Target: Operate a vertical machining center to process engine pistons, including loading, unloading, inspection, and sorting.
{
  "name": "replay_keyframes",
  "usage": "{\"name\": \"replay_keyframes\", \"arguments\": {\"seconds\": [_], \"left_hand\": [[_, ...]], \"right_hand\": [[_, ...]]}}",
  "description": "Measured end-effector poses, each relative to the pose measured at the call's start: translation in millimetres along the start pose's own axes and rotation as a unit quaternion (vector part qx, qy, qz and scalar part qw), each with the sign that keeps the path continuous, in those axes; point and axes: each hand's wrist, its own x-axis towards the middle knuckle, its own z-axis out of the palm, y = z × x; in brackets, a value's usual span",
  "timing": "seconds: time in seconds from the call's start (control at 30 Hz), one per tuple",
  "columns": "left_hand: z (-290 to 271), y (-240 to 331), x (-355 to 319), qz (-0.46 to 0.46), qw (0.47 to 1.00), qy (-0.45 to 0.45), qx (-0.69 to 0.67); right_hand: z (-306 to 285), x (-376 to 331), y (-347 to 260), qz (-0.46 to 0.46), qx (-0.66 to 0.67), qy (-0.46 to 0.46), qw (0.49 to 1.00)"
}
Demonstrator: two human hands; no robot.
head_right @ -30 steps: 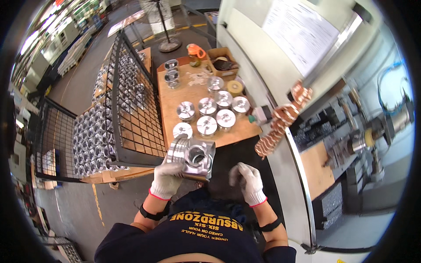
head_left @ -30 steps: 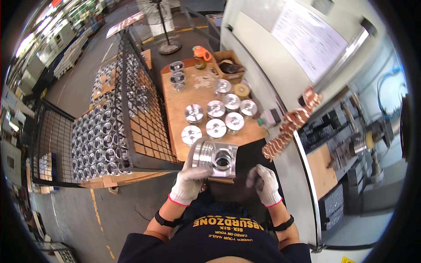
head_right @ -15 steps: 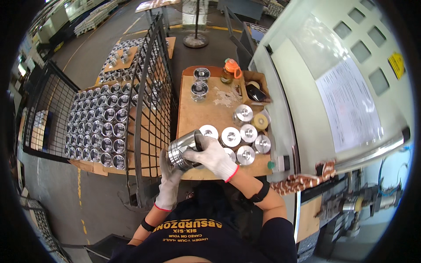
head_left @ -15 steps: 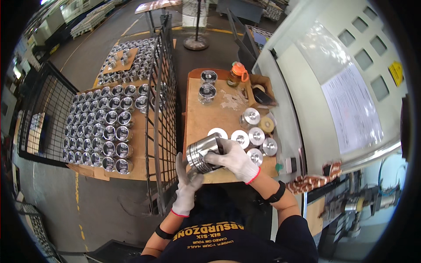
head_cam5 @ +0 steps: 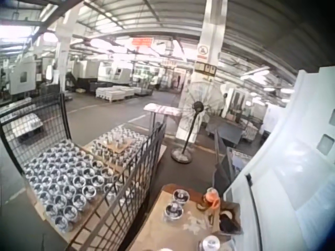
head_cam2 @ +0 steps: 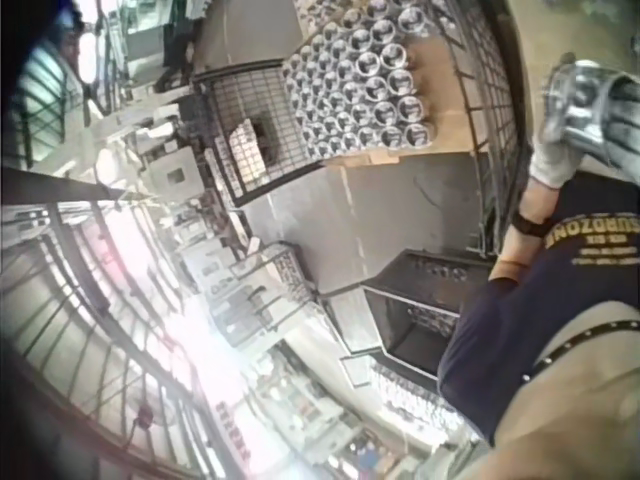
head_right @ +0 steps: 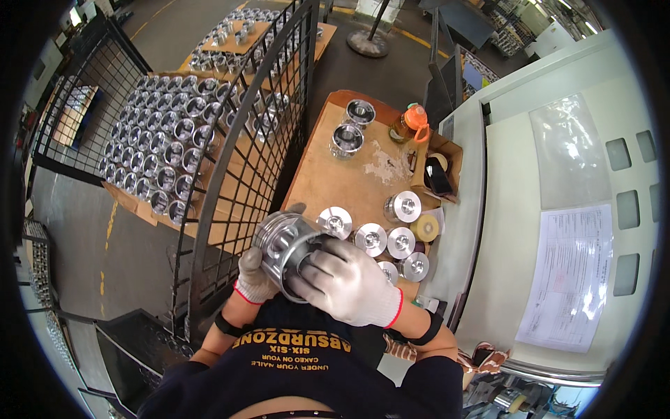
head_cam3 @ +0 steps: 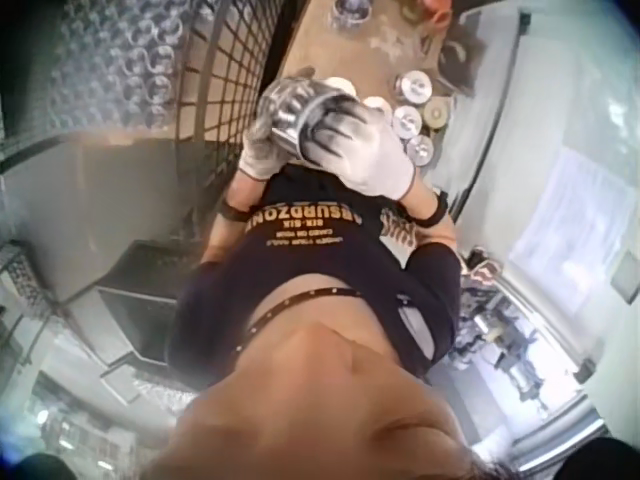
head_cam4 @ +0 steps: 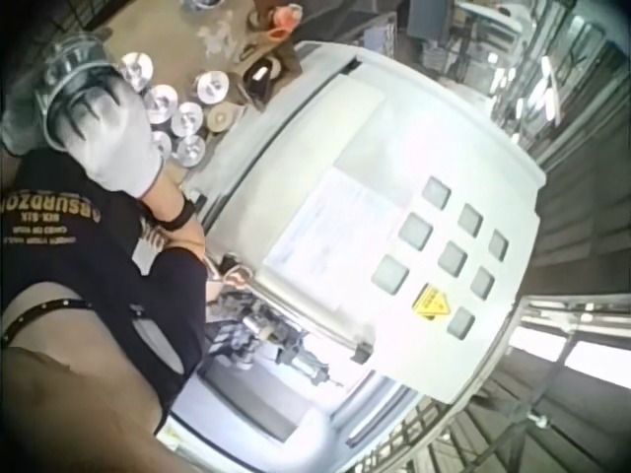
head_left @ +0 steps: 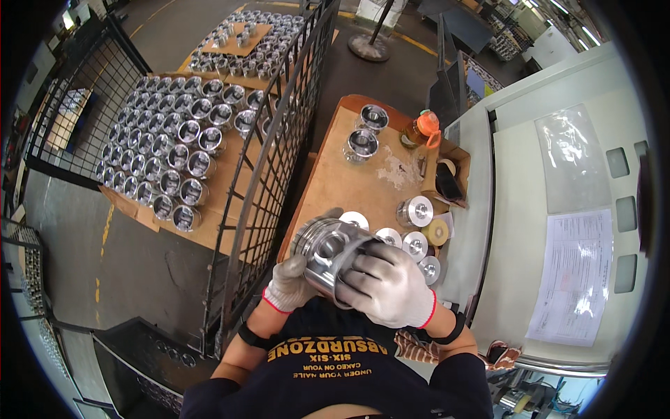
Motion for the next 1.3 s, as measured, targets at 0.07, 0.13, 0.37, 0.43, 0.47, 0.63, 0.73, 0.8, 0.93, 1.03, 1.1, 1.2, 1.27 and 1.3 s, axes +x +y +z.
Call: {"name": "replay_keyframes", "arguments": {"seconds": [0.07,0.13,0.37,0.43,0.47,0.63,0.73,0.8,0.93,1.03,1.1,1.2,1.27,1.3], "left_hand": [[15.3,8.2,-0.5,-0.028,1.0,-0.004,-0.009],[11.8,6.2,-6.2,-0.014,0.998,-0.028,0.046],[-28.3,6.7,-32.2,-0.051,0.991,-0.12,0.003],[-31.6,8.8,-41.2,-0.066,0.988,-0.142,-0.006],[-30.9,6.5,-49.0,-0.026,0.99,-0.131,0.053],[-36.9,1.2,-55.3,0.044,0.972,-0.228,-0.042],[-43.5,-2.8,-60.9,0.024,0.982,-0.188,-0.004],[-31.1,7.3,-71.4,-0.1,0.984,0.044,0.143],[-45.4,5.3,-73.0,-0.042,0.99,-0.108,0.084],[-55.5,6.8,-83.0,-0.036,0.995,-0.093,-0.011],[-11.9,15.7,-69.2,0.02,0.981,-0.124,0.147],[-38.5,12.7,-95.1,-0.006,0.963,-0.004,0.271],[-52.5,8.3,-104.8,-0.096,0.961,0.133,0.223],[-51.2,7.0,-103.3,-0.079,0.978,0.093,0.169]], "right_hand": [[-2.7,-8.1,-5.9,-0.015,-0.033,0.01,0.999],[-8.0,-14.5,-10.0,-0.038,-0.057,0.014,0.998],[3.6,-41.4,-35.4,-0.036,-0.106,0.001,0.994],[1.6,-32.4,-33.5,-0.07,-0.121,0.018,0.99],[-1.2,-26.5,-31.9,-0.107,-0.139,0.03,0.984],[6.3,-32.3,-43.9,-0.157,-0.191,0.082,0.966],[11.5,-38.9,-52.2,-0.141,-0.221,0.093,0.961],[12.4,-41.5,-55.7,-0.133,-0.245,0.088,0.956],[21.6,-49.7,-57.1,-0.159,-0.283,0.121,0.938],[35.0,-64.3,-55.1,-0.239,-0.373,0.136,0.886],[46.6,-74.9,-54.2,-0.247,-0.316,0.168,0.9],[-12.8,-43.1,-35.6,-0.559,-0.544,0.028,0.625],[10.5,-55.2,-36.1,-0.457,-0.471,0.098,0.748],[19.0,-59.5,-36.5,-0.341,-0.38,0.171,0.842]]}}
